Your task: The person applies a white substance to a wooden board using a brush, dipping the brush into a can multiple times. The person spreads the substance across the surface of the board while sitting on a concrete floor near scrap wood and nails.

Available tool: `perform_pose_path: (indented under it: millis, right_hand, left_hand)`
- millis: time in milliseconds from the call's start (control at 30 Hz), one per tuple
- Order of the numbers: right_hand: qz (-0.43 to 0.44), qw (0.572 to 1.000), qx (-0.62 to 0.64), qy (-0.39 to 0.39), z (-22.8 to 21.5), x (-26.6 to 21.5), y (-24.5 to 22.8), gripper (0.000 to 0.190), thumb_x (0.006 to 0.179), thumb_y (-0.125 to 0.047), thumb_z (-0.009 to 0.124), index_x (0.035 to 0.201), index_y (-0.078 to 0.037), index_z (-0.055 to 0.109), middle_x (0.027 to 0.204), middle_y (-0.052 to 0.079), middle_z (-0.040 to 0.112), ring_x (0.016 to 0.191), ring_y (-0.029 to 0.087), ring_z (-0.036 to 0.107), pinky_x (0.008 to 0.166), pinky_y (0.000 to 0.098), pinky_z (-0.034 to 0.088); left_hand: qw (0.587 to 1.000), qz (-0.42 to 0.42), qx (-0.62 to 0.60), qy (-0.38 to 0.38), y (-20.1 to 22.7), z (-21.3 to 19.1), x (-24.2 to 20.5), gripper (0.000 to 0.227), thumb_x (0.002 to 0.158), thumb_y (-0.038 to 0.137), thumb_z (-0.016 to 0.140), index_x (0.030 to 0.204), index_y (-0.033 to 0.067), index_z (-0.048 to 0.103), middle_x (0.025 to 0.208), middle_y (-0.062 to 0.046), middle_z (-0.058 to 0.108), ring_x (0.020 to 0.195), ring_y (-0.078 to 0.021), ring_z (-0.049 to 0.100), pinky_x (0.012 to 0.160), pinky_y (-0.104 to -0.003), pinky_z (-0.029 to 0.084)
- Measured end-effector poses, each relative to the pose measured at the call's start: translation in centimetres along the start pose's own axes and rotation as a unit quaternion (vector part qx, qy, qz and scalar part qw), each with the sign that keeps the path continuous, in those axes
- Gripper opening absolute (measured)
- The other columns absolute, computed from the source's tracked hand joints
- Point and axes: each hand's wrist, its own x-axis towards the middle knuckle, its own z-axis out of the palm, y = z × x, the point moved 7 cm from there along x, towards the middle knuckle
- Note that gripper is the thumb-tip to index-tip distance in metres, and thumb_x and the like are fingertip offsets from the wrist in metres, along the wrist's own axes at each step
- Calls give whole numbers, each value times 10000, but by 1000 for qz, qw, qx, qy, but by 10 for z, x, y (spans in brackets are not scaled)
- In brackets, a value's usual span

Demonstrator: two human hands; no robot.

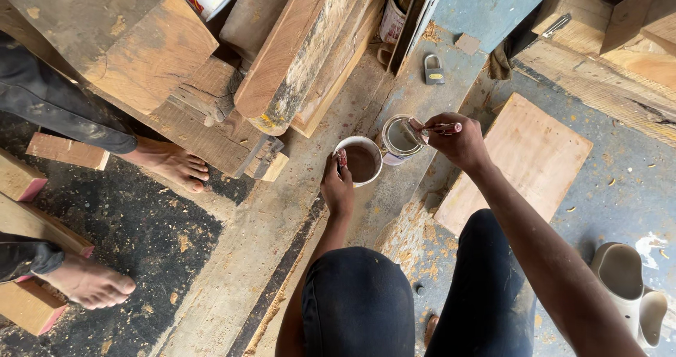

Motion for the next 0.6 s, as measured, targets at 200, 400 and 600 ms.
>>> perform_pose_path:
  millis: [200, 400, 600]
  right_hand:
    - [-46, 999, -2, -9, 6, 9, -8, 206, 858, -110, 750, 1053, -46, 765, 975, 129, 788, 845, 196, 776, 788, 320, 625]
    - [-50, 997, -43, -49, 25, 16, -9, 203, 873, -94, 737, 1067, -33, 743, 1069, 149, 765, 930, 244, 760, 852, 348, 624]
    - [-72, 995, -56, -39, 33, 19, -19, 190, 860, -72, 726, 1044, -30, 748, 1042, 152, 766, 912, 231, 768, 846, 344, 643]
  left_hand:
    - [1000, 4, 2, 3, 0, 0, 3, 351, 933, -12, 585, 1263, 56, 683, 1220, -123, 734, 1091, -264, 734, 921, -363, 577]
    - [1000, -13, 20, -3, -12, 4, 0, 361, 919, 24, 613, 1272, 70, 671, 1235, -112, 736, 1088, -277, 741, 934, -383, 581]
    - [998, 17, 57, 14, -8, 0, 0, 392, 904, 27, 644, 1295, 46, 647, 1297, -155, 694, 1112, -336, 702, 931, -422, 564]
